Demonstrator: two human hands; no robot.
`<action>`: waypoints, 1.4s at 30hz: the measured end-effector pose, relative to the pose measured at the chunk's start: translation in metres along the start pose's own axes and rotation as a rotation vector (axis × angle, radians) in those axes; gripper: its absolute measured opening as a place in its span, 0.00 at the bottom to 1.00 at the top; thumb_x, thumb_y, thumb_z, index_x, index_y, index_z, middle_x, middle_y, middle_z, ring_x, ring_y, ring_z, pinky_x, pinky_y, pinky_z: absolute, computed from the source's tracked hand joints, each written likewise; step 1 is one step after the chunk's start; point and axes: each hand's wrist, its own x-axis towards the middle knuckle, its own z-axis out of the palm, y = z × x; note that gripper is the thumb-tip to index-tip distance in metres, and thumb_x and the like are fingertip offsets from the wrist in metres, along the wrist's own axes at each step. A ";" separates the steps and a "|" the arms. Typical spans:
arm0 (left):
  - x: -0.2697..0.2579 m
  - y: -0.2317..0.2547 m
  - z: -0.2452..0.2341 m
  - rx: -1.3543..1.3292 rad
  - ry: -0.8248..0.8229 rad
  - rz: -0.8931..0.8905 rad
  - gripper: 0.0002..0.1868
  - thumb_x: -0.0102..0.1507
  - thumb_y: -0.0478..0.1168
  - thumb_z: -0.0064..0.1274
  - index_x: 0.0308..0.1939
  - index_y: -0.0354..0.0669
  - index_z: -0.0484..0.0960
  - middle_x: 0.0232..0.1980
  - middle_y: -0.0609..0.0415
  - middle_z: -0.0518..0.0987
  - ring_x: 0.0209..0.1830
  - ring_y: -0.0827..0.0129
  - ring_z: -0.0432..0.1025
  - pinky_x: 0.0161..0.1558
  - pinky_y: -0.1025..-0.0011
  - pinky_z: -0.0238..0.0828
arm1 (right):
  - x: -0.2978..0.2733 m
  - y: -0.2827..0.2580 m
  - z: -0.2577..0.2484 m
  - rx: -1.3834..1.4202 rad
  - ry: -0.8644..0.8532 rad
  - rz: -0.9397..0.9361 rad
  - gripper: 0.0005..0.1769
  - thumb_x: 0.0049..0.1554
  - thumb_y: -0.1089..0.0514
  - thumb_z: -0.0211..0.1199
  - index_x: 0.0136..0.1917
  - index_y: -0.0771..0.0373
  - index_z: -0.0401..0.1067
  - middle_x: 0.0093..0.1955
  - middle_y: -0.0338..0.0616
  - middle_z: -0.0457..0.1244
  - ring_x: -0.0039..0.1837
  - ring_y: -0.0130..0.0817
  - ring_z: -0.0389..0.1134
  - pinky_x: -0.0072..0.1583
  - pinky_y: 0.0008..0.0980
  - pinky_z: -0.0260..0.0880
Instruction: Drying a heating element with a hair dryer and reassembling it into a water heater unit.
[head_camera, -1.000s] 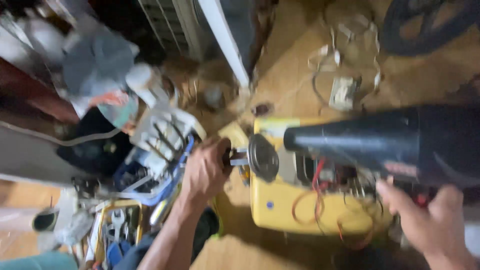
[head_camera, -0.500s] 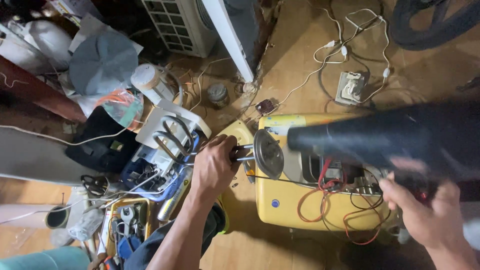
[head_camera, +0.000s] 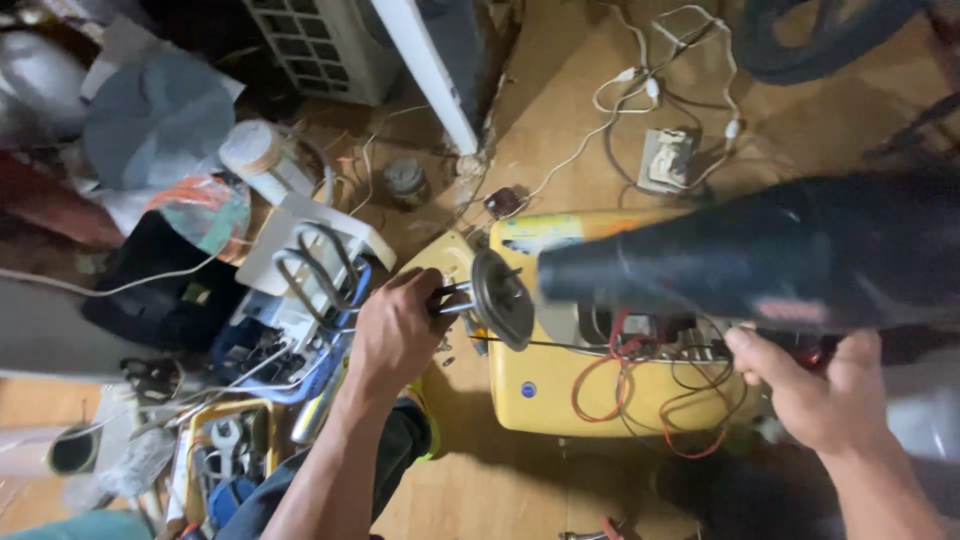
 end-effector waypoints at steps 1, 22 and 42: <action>-0.001 -0.001 0.002 0.022 0.011 0.025 0.07 0.54 0.38 0.60 0.31 0.42 0.77 0.32 0.55 0.79 0.29 0.59 0.73 0.33 0.61 0.69 | -0.003 0.005 -0.001 0.078 -0.020 -0.066 0.04 0.54 0.70 0.64 0.38 0.66 0.71 0.30 0.41 0.65 0.28 0.30 0.63 0.32 0.26 0.63; 0.003 -0.011 0.022 -0.020 -0.105 -0.162 0.13 0.52 0.46 0.68 0.38 0.50 0.84 0.29 0.49 0.80 0.33 0.47 0.78 0.36 0.52 0.75 | 0.009 0.004 -0.008 0.119 0.057 0.003 0.13 0.47 0.61 0.75 0.27 0.67 0.75 0.20 0.49 0.65 0.23 0.33 0.68 0.30 0.31 0.71; 0.010 0.015 0.017 -0.019 -0.088 -0.104 0.09 0.53 0.39 0.63 0.34 0.41 0.83 0.30 0.54 0.83 0.24 0.61 0.72 0.32 0.65 0.70 | 0.006 -0.010 -0.023 0.201 0.009 -0.029 0.07 0.52 0.67 0.65 0.46 0.67 0.72 0.33 0.41 0.66 0.29 0.28 0.62 0.33 0.26 0.62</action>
